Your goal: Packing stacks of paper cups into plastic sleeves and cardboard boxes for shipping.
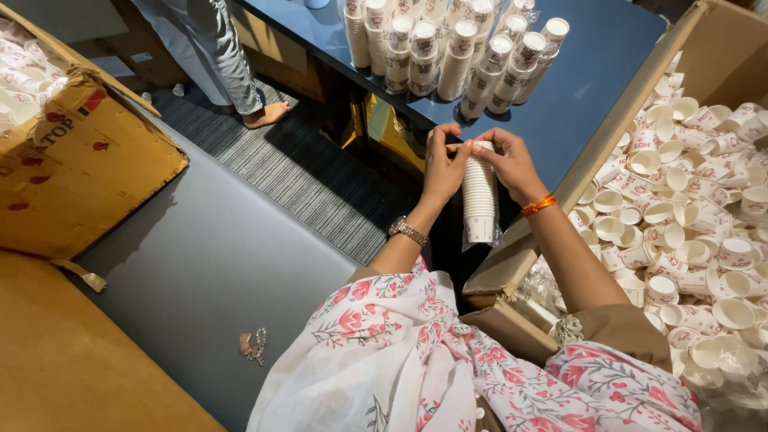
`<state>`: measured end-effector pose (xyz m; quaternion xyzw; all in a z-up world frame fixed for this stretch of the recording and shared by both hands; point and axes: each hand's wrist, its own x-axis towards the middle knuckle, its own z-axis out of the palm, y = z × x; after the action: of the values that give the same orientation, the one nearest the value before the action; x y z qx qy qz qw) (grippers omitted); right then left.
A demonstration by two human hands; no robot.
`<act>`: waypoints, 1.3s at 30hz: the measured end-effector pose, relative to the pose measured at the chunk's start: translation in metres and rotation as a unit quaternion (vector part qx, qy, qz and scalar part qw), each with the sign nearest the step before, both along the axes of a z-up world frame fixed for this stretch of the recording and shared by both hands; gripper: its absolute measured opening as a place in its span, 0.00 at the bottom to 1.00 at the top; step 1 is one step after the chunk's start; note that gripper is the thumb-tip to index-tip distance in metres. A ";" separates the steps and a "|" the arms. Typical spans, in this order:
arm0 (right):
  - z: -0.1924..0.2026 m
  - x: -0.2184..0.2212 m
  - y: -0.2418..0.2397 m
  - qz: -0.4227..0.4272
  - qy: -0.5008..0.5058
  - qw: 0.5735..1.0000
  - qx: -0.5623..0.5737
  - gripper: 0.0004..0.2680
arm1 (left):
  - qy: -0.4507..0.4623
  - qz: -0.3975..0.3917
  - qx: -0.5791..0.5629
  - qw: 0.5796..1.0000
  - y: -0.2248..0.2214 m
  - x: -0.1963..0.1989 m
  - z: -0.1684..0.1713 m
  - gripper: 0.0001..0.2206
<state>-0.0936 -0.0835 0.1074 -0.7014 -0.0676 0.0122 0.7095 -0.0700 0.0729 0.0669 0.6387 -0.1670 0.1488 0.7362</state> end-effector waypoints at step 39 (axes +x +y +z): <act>0.006 0.004 -0.007 -0.052 0.138 0.984 0.099 0.08 | 0.032 -0.012 0.100 0.994 -0.010 0.005 -0.005 0.08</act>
<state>-0.0892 -0.0901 0.1134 -0.6221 0.0669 0.0650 0.7774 -0.0650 0.0630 0.0615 0.7117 -0.1648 0.1023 0.6751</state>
